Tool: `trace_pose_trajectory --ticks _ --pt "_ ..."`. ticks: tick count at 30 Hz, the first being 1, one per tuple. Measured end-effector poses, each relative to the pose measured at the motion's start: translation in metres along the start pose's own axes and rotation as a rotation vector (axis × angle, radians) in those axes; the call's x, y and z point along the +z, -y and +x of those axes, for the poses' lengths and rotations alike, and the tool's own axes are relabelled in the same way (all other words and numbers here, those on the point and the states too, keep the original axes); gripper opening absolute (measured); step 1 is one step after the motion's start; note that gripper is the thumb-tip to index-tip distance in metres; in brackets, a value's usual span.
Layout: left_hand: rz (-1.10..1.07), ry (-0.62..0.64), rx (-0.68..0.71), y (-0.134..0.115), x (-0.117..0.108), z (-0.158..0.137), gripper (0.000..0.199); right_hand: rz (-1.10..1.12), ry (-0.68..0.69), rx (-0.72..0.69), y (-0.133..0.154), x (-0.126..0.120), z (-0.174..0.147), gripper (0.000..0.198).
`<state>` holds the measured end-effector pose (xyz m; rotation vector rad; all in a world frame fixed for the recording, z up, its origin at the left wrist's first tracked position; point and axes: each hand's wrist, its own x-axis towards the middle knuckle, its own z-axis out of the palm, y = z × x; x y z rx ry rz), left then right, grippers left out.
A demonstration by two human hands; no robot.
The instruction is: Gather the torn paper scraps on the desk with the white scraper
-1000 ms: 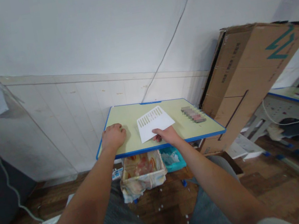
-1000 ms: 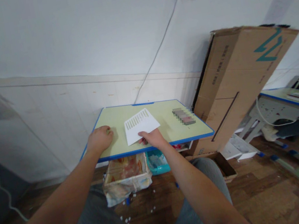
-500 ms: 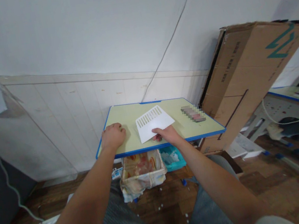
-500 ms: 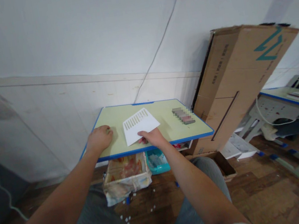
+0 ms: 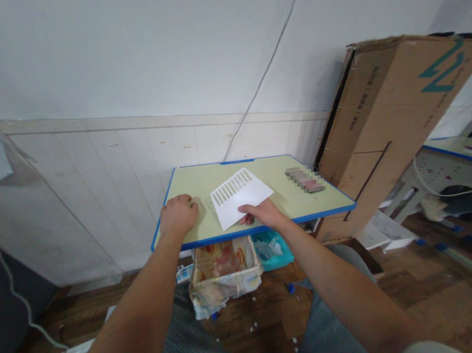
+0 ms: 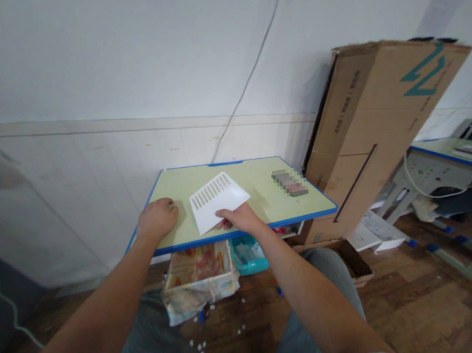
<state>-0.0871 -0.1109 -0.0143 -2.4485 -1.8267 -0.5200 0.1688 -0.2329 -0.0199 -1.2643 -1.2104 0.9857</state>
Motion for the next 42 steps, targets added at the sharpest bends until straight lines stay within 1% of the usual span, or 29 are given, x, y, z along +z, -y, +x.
trace_pose_trajectory --ticks 11,15,23,30,34,42 --pt "0.003 -0.016 0.012 0.0000 0.0008 -0.0001 0.056 0.016 0.000 -0.011 0.0025 -0.0001 -0.0019 0.007" --pt "-0.006 -0.028 0.016 0.0017 0.0025 0.0008 0.054 0.020 0.001 -0.010 0.0023 0.0002 -0.0019 0.010" --pt "-0.011 -0.011 0.007 0.0014 0.0036 0.0017 0.055 0.016 -0.012 -0.014 0.0010 -0.0008 -0.0008 0.016" --pt "-0.036 -0.016 -0.005 0.0019 0.0049 0.0017 0.055 0.010 -0.037 -0.017 -0.0014 -0.0013 0.0007 0.013" --pt "-0.040 -0.007 -0.009 0.0012 0.0031 0.0013 0.057 0.013 -0.036 -0.019 -0.0002 -0.0009 0.0003 0.020" --pt "-0.043 -0.007 -0.014 -0.0011 -0.0007 -0.0006 0.056 0.035 -0.043 -0.029 0.0025 -0.0004 -0.0023 0.025"
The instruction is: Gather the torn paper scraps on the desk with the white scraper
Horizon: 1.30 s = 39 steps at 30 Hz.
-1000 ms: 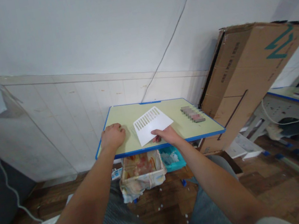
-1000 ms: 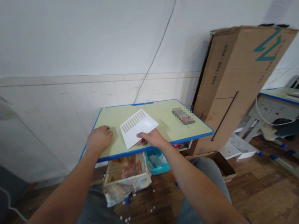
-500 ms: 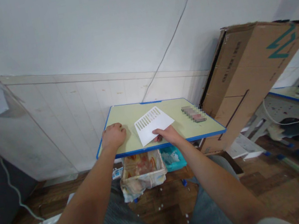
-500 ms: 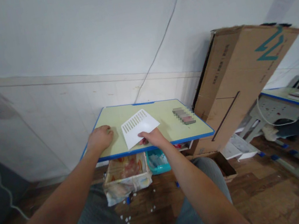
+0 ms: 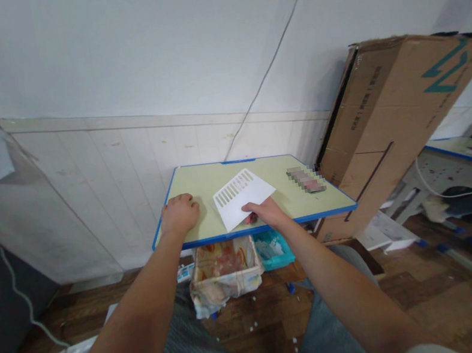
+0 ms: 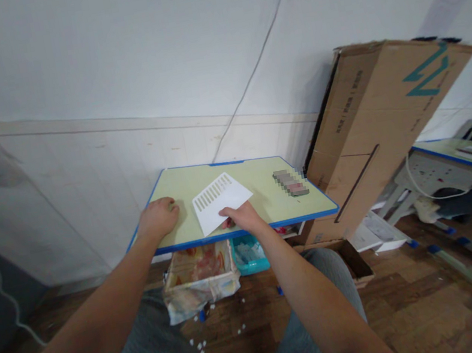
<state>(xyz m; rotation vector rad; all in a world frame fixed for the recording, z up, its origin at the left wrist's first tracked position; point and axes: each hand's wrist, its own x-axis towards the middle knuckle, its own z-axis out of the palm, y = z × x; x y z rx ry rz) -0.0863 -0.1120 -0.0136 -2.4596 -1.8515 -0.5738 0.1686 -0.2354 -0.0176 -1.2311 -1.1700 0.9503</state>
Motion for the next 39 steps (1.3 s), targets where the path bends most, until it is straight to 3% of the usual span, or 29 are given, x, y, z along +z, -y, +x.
trace_pose_trajectory --ticks 16,21,26,32,39 --pt "0.030 0.002 0.005 -0.002 -0.003 -0.002 0.057 0.047 -0.043 0.009 0.001 0.001 0.000 0.023" --pt "0.037 -0.002 0.013 -0.002 -0.004 -0.005 0.055 0.126 -0.245 -0.040 -0.006 -0.004 0.000 0.030" --pt "0.030 0.019 -0.002 0.003 -0.006 0.000 0.056 0.152 -0.453 -0.067 -0.007 -0.045 0.003 0.032" --pt "-0.009 0.116 -0.200 0.005 -0.004 0.063 0.048 0.059 -0.435 -0.036 -0.002 -0.090 0.039 0.027" --pt "-0.137 0.066 -0.060 -0.019 0.040 0.149 0.049 -0.047 -0.405 -0.002 -0.025 -0.098 0.068 0.032"
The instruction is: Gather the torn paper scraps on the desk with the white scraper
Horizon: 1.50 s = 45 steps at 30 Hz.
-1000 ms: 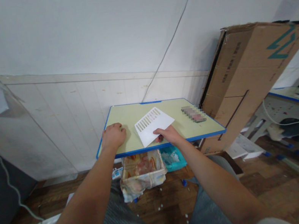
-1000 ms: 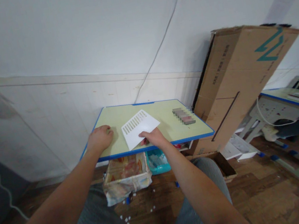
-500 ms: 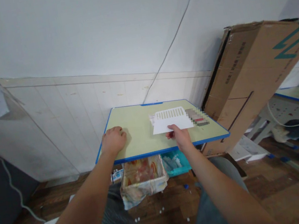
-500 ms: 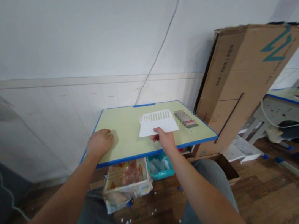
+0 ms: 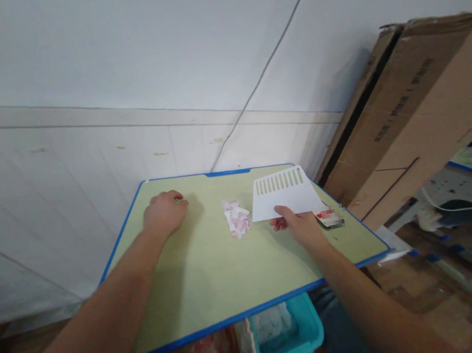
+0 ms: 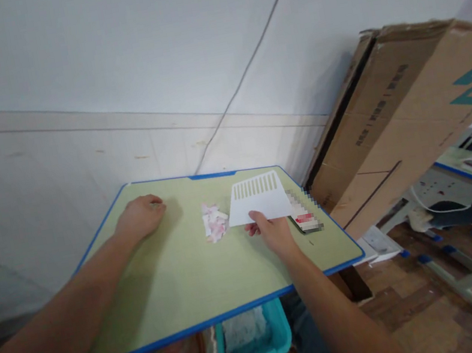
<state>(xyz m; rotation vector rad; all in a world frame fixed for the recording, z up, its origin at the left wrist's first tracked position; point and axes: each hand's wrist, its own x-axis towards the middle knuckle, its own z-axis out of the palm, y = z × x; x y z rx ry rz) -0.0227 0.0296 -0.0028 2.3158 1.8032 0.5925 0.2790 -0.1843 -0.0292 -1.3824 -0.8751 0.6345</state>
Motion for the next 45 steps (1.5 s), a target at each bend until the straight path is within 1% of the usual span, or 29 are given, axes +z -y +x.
trace_pose_trajectory --ticks 3,5,7,10,12,15,18,19,20,24,28,32,34,37,42,43,45 --pt "0.020 0.000 0.086 -0.006 0.019 0.020 0.048 -0.019 -0.055 0.016 -0.010 -0.007 0.004 0.032" --pt "0.049 -0.014 0.117 -0.007 0.028 0.026 0.048 -0.036 -0.071 0.022 -0.014 -0.011 0.004 0.032" --pt "0.055 -0.021 0.131 -0.005 0.032 0.028 0.048 -0.067 -0.059 0.022 -0.016 -0.012 0.004 0.037" --pt "0.053 -0.013 0.131 0.000 0.032 0.025 0.048 -0.104 -0.049 0.014 -0.016 -0.010 0.003 0.044" --pt "0.064 -0.007 0.131 0.001 0.030 0.021 0.049 -0.115 -0.048 0.004 -0.013 -0.009 0.001 0.043" --pt "0.087 -0.012 0.153 0.002 0.026 0.019 0.052 -0.124 0.002 0.012 -0.007 -0.009 -0.007 0.035" --pt "0.111 -0.007 0.174 0.004 0.023 0.019 0.053 -0.132 0.104 0.031 0.000 -0.014 -0.014 0.023" --pt "0.120 0.000 0.175 0.005 0.022 0.019 0.053 -0.140 0.132 0.031 0.001 -0.016 -0.016 0.024" --pt "0.128 0.008 0.173 0.006 0.022 0.019 0.053 -0.144 0.140 0.027 0.001 -0.018 -0.017 0.026" --pt "0.153 0.028 0.169 0.009 0.020 0.020 0.054 -0.143 0.089 0.014 -0.003 -0.019 -0.013 0.032" --pt "0.163 0.025 0.186 0.007 0.019 0.018 0.056 -0.146 0.071 0.018 0.000 -0.008 -0.002 0.037" --pt "0.161 0.005 0.194 0.003 0.017 0.015 0.055 -0.158 0.014 -0.024 0.013 0.010 0.012 0.040" --pt "0.153 0.002 0.184 0.000 0.017 0.014 0.053 -0.151 0.007 -0.031 0.019 0.019 0.017 0.039" --pt "0.126 0.003 0.178 -0.004 0.017 0.012 0.050 -0.146 0.076 -0.024 0.026 0.032 0.020 0.036" --pt "0.069 -0.008 0.167 -0.012 0.015 0.006 0.048 -0.162 0.267 -0.017 0.034 0.059 0.020 0.034" --pt "0.059 -0.006 0.162 -0.013 0.014 0.005 0.048 -0.161 0.283 -0.017 0.036 0.062 0.021 0.034" --pt "0.047 -0.002 0.157 -0.015 0.012 0.003 0.048 -0.156 0.240 -0.035 0.038 0.063 0.023 0.035"
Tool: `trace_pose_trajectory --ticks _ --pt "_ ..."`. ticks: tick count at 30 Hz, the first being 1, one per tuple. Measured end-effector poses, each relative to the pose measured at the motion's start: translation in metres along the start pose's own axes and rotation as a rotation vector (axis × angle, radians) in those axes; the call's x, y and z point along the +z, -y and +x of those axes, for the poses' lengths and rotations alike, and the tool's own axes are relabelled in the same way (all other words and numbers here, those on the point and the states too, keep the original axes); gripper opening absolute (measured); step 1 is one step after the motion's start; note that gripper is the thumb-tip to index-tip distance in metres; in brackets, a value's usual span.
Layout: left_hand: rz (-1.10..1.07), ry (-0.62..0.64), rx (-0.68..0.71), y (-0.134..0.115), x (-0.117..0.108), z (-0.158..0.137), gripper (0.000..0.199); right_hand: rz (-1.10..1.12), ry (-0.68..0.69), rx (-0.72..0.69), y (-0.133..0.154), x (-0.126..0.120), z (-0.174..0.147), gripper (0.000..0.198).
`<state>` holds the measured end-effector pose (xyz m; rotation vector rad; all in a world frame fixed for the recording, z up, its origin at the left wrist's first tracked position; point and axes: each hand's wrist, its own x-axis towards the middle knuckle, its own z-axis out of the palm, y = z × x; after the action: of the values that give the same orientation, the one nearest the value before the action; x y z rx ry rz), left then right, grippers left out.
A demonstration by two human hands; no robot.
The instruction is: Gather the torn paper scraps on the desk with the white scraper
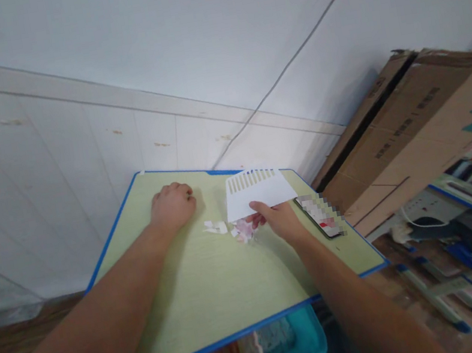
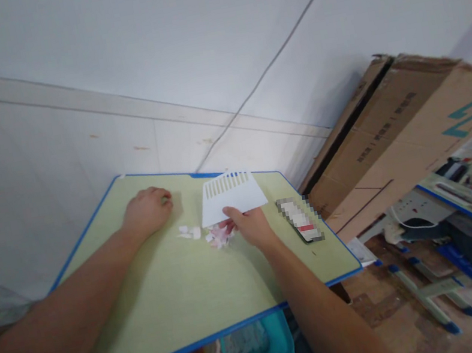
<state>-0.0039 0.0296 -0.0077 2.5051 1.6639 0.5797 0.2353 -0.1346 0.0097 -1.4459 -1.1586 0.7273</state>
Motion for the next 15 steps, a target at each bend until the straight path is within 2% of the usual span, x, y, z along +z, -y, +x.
trace_pose_trajectory --ticks 3,5,7,11,15 --pt "0.000 0.001 -0.003 -0.001 -0.002 -0.001 0.048 -0.004 -0.145 -0.023 -0.004 -0.007 -0.006 0.034" --pt "0.008 0.001 0.000 -0.002 -0.004 -0.002 0.048 -0.033 -0.194 -0.020 -0.009 -0.011 -0.016 0.032" --pt "0.016 0.010 0.006 -0.002 -0.005 -0.002 0.048 -0.064 -0.187 -0.022 -0.014 -0.010 -0.024 0.032" --pt "0.022 0.032 0.001 -0.003 -0.007 -0.002 0.048 -0.088 -0.071 -0.063 -0.012 -0.001 -0.024 0.034" --pt "0.023 0.025 -0.011 -0.004 -0.007 -0.003 0.047 -0.095 -0.148 -0.107 -0.002 -0.002 -0.018 0.033"
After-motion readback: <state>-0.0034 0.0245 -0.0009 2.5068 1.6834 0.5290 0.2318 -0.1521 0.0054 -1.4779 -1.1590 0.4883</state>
